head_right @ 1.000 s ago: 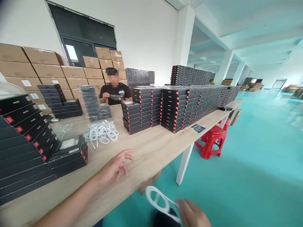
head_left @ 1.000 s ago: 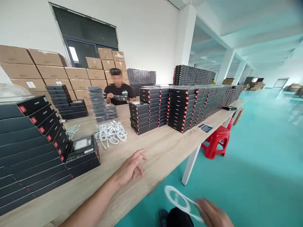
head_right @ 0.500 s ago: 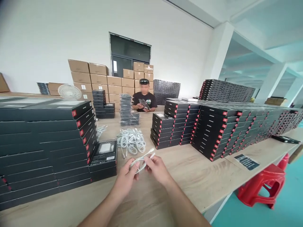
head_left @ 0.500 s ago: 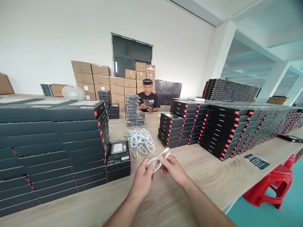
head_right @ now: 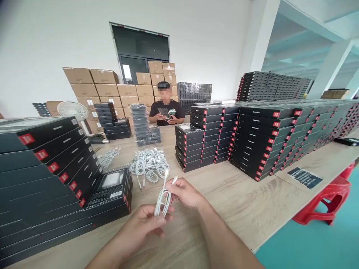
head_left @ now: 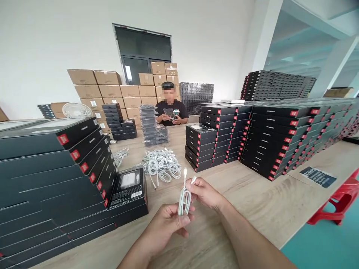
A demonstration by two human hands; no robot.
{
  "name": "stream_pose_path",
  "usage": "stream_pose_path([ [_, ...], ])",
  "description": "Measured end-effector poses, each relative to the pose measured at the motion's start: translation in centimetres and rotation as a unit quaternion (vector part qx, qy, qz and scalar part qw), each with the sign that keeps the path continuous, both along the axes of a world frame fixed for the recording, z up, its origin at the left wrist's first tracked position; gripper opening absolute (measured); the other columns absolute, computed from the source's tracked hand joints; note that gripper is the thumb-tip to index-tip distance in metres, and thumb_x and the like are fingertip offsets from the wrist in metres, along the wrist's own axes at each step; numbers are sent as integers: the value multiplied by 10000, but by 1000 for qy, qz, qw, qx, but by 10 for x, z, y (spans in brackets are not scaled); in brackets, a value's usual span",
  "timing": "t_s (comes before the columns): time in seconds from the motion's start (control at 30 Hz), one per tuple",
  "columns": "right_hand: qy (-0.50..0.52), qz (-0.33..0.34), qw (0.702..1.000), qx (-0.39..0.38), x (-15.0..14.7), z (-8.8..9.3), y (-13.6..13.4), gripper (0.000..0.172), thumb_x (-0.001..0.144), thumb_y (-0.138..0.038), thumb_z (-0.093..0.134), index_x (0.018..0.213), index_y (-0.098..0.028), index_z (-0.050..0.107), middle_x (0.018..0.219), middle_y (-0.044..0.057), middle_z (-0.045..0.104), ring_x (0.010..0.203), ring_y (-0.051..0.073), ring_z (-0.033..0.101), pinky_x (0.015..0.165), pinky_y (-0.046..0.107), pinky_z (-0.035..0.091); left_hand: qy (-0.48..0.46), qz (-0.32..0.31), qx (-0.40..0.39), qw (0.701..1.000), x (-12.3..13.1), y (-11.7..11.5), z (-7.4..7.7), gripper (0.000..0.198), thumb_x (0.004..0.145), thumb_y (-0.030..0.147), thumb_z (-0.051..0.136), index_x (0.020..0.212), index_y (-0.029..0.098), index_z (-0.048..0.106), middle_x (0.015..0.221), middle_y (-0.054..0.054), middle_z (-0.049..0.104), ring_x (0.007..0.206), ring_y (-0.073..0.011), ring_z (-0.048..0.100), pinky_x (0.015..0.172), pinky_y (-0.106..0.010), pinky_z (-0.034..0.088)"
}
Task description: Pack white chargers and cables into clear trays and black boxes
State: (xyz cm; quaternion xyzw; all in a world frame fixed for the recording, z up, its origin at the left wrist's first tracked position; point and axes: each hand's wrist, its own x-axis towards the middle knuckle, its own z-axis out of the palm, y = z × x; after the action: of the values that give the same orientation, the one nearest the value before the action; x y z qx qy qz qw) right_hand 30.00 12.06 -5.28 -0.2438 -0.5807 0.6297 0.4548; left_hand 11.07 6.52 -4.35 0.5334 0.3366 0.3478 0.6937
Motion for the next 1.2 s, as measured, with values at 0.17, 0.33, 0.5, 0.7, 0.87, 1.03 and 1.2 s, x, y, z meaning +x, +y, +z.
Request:
stream_pose_path([
  [0.17,46,-8,999,10,3,5,1,378,806,-517,750,770,-143,711,705,11,649,576,93,536,565,223,423,42,49,26,998,1,2,0,390,700,484,822,928,169,791,1045,-126,732,899,-230,632,578,-244,539],
  [0.33,64,-25,998,-10,-3,8,-1,476,823,-601,682,716,-137,691,616,13,633,503,100,541,506,228,432,-84,63,-63,992,2,5,-3,342,773,472,777,939,175,747,926,-86,731,728,-148,651,497,-182,467],
  [0.5,-46,-123,990,58,-12,11,-10,484,858,-605,623,633,-176,616,459,-29,565,414,93,488,445,212,392,-155,17,-52,986,3,1,-1,312,813,408,757,684,142,655,901,-68,714,659,-113,641,521,-189,468],
  [0.7,-11,-104,994,27,-12,11,-7,518,790,-658,645,608,-174,610,516,-13,596,392,95,505,404,223,410,-154,58,-68,984,3,6,1,292,765,389,804,753,143,649,871,-74,731,657,-122,659,605,-217,500],
  [0.87,-60,-193,979,37,-12,8,-1,540,788,-677,629,581,-179,595,472,-15,578,384,102,518,392,218,417,-49,187,-48,980,2,13,-2,553,773,457,758,1202,226,498,1102,-100,716,818,-207,718,655,-283,525],
  [1.03,-77,-186,980,-3,-15,6,-3,566,726,-721,656,595,-174,601,509,0,618,367,101,520,369,221,417,255,200,253,912,-2,6,-5,332,843,435,647,1087,257,510,1008,-47,703,690,-184,644,614,-298,447],
  [1.2,-17,-155,988,-20,-16,11,-9,526,749,-678,681,715,-154,659,579,24,666,445,130,592,427,236,458,279,178,298,895,2,8,-5,273,906,473,522,877,223,627,801,-46,680,731,-207,618,671,-312,439],
])
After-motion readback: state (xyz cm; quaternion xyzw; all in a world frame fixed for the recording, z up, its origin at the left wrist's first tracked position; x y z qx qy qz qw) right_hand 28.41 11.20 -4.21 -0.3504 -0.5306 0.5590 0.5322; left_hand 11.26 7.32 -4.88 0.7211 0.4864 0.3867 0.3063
